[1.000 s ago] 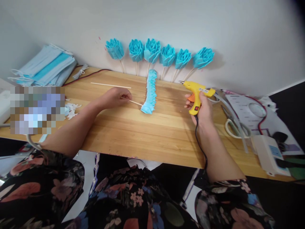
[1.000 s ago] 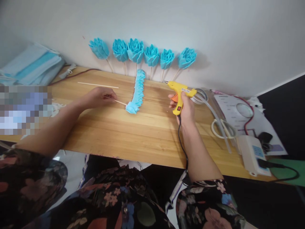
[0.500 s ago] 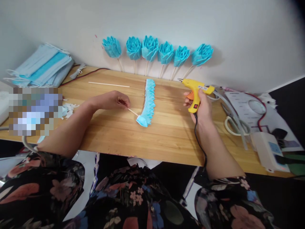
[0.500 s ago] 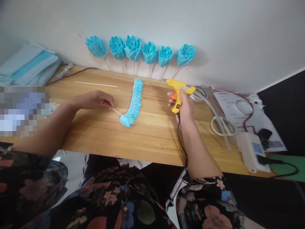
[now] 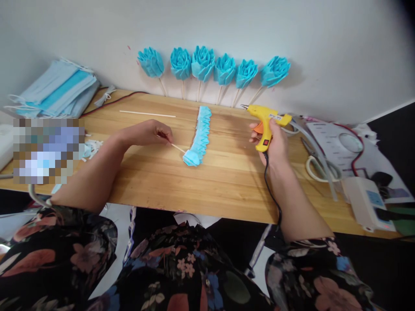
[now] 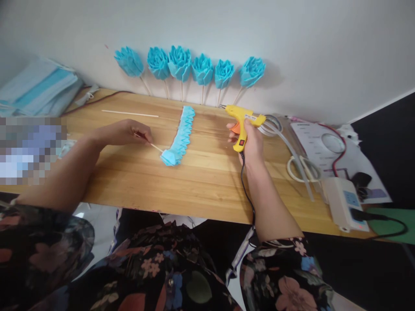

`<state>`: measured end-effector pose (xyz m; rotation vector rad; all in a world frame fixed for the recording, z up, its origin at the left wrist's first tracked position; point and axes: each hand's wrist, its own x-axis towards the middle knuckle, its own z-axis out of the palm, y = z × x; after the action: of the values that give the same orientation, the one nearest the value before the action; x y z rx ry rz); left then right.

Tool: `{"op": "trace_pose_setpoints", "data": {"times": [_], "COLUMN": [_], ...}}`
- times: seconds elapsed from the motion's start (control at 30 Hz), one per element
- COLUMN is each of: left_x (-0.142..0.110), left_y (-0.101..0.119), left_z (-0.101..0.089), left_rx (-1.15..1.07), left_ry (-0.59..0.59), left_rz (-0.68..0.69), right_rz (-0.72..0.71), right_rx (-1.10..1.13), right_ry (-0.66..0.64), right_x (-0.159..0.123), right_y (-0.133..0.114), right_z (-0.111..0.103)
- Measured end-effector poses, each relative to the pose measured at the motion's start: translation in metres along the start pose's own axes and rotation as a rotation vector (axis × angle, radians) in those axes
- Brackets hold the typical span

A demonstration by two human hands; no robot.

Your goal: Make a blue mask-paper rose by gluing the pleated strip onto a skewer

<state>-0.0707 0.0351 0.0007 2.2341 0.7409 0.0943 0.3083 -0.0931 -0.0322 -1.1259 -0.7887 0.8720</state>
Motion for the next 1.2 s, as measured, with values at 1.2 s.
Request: {"op": "trace_pose_setpoints", "data": {"times": [1.2], "left_x": [0.019], "left_y": [0.002], "left_z": [0.005], "left_rx": [-0.067], "left_ry": [0.266], "left_rz": [0.063], "right_rz": [-0.005], "right_rx": [0.004], "right_ry": [0.025], "right_x": [-0.010], "right_y": [-0.007], "right_z": [0.016]}}
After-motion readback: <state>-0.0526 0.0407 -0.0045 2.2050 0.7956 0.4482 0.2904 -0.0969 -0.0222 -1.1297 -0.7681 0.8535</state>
